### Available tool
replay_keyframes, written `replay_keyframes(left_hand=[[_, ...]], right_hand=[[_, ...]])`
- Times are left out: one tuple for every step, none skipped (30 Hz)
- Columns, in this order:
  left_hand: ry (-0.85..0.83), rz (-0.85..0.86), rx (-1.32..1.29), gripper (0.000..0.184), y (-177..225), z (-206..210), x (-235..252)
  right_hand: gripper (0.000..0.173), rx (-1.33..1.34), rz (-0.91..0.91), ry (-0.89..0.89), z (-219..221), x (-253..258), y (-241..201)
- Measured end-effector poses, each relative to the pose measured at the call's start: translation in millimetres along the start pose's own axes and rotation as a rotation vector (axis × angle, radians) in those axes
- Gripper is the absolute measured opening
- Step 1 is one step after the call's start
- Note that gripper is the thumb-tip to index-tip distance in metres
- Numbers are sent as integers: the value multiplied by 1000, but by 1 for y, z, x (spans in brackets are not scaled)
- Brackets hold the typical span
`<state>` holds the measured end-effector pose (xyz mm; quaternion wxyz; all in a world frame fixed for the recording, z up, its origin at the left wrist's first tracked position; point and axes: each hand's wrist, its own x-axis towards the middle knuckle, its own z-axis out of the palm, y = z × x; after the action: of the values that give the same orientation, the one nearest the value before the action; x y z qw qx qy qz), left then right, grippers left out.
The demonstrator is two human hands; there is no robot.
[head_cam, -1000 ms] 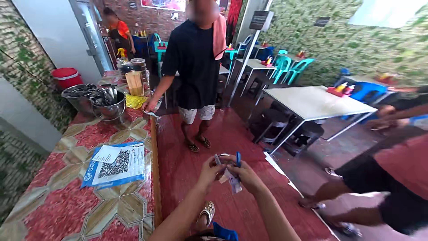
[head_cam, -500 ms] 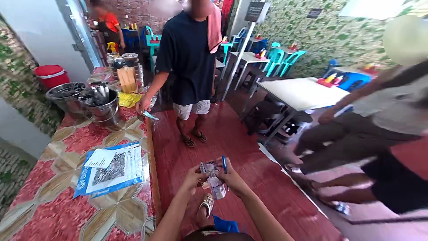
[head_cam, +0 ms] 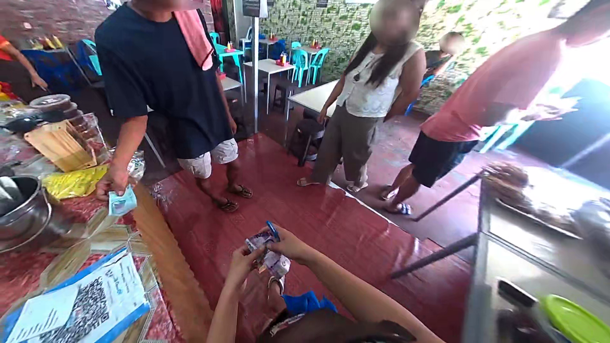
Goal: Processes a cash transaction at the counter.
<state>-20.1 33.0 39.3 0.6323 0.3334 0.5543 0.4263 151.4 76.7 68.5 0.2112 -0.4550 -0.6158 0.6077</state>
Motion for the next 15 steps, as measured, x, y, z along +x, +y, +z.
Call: replay_keyframes(left_hand=[[0, 11, -2, 16, 0, -1, 0], [1, 17, -1, 14, 0, -2, 0], [6, 18, 4, 14, 0, -3, 0], [16, 15, 12, 13, 1, -5, 1], [27, 9, 17, 13, 1, -6, 1], [34, 4, 20, 13, 2, -7, 1], [37, 1, 23, 13, 2, -9, 1], [37, 2, 29, 14, 2, -10, 2], [35, 4, 43, 15, 1, -11, 2], [37, 10, 61, 17, 1, -11, 3], [36, 14, 72, 18, 0, -12, 4], [36, 19, 79, 18, 0, -13, 5], [34, 21, 73, 18, -1, -14, 5], [32, 23, 64, 18, -1, -14, 5], [29, 26, 51, 18, 0, -15, 4]], right_hand=[[43, -1, 2, 3, 1, -1, -2], [42, -2, 5, 3, 2, -2, -4], [40, 1, 13, 6, 3, -2, -6], [38, 5, 26, 10, 4, -1, -7], [37, 7, 37, 11, 4, 0, -7], [37, 11, 44, 9, 5, 1, -7], [37, 11, 43, 5, 5, 1, -8], [37, 5, 41, -5, 6, 2, -9], [38, -2, 44, -13, 6, 3, -9], [39, -12, 45, -18, 7, 4, -10], [40, -16, 43, -22, 7, 4, -10], [41, -19, 39, -25, 8, 5, -11], [42, -19, 34, -27, 9, 5, -10], [43, -16, 29, -25, 9, 6, -10], [44, -9, 23, -18, 10, 7, -10]])
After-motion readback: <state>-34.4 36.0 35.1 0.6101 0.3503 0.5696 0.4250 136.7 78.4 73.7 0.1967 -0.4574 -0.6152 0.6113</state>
